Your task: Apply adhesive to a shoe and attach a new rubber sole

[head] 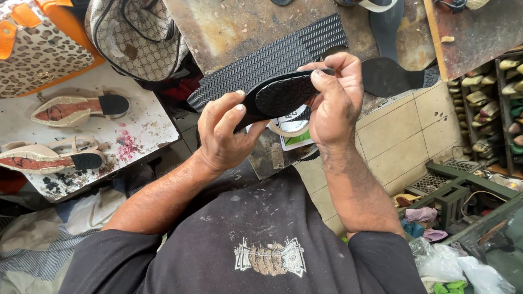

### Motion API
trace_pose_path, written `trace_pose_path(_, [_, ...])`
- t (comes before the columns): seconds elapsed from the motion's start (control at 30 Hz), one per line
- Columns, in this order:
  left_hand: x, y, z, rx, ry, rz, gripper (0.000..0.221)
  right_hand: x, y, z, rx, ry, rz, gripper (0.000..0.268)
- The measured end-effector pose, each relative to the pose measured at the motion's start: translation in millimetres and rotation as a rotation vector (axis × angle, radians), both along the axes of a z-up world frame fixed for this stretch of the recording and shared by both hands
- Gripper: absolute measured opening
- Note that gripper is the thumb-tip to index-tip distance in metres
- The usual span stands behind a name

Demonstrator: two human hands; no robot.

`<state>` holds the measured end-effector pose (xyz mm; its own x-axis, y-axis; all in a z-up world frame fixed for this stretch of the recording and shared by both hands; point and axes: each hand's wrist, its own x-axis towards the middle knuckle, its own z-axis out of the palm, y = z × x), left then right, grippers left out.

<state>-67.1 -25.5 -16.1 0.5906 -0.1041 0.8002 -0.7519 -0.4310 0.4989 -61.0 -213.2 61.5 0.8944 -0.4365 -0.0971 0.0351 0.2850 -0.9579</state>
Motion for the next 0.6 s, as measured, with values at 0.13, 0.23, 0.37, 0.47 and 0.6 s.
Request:
trace_pose_path(0.13, [0, -3, -1, -0.029, 0.028, -0.031, 0.073, 0, 0, -3, 0.003, -0.012, 0.011, 0.029])
trace_pose_path(0.23, [-1, -6, 1, -0.04, 0.037, -0.028, 0.072, 1, 1, -3, -0.011, -0.026, -0.013, 0.03])
trace_pose_path(0.37, [-2, -9, 1, -0.053, 0.04, -0.013, 0.073, 1, 1, -1, -0.022, -0.066, 0.006, 0.031])
trace_pose_path(0.47, [-2, -11, 2, -0.069, 0.046, -0.012, 0.072, 1, 2, -1, -0.032, -0.083, -0.013, 0.032])
trace_pose_path(0.6, [-4, -11, 11, -0.033, 0.061, -0.054, 0.073, 7, -1, 5, -0.347, -0.138, -0.003, 0.032])
